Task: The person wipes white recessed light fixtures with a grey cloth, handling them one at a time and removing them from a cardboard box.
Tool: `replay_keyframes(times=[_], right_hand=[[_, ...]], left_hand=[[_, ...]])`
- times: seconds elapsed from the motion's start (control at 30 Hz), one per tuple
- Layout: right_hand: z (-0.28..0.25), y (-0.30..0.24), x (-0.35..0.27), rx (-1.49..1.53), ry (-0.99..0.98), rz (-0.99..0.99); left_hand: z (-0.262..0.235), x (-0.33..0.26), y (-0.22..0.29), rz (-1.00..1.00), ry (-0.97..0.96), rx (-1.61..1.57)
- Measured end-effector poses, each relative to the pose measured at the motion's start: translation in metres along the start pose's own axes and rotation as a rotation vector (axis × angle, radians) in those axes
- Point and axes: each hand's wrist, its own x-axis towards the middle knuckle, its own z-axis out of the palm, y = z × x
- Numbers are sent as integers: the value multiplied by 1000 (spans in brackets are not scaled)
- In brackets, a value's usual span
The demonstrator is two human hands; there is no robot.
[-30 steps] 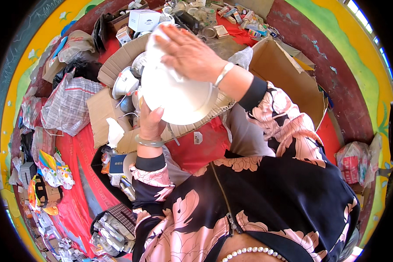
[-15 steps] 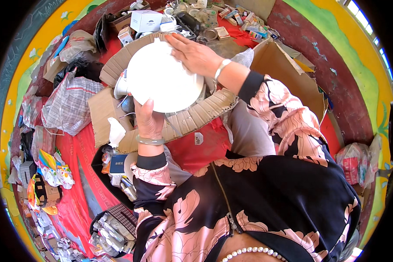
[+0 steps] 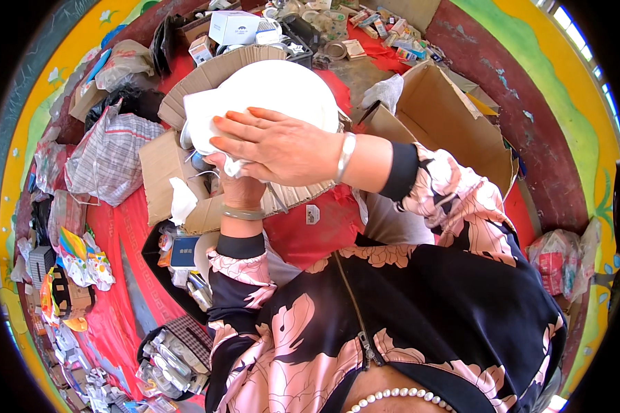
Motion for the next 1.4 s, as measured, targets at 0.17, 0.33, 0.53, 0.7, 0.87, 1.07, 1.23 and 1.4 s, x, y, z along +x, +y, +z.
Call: replay_keyframes(times=[0.17, 0.33, 0.53, 0.7, 0.87, 1.07, 1.23, 1.4], right_hand=[[14, 9, 20, -61, 46, 49], [16, 35, 30, -188, 13, 200], [6, 22, 16, -199, -54, 162], [-11, 12, 10, -81, -61, 113], [-27, 10, 10, -14, -100, -39], [-18, 5, 11, 48, -95, -94], [-17, 0, 18, 29, -84, -106], [-17, 34, 14, -286, 80, -8]], left_hand=[[20, 2, 7, -11, 59, -57], [10, 8, 8, 89, 161, -141], [2, 9, 7, 140, 148, -129], [2, 3, 9, -4, 71, -287], [-9, 1, 3, -12, -259, -583], [1, -2, -1, -33, -175, -619], [-9, 0, 4, -10, -231, -662], [-19, 1, 11, 65, -156, -589]])
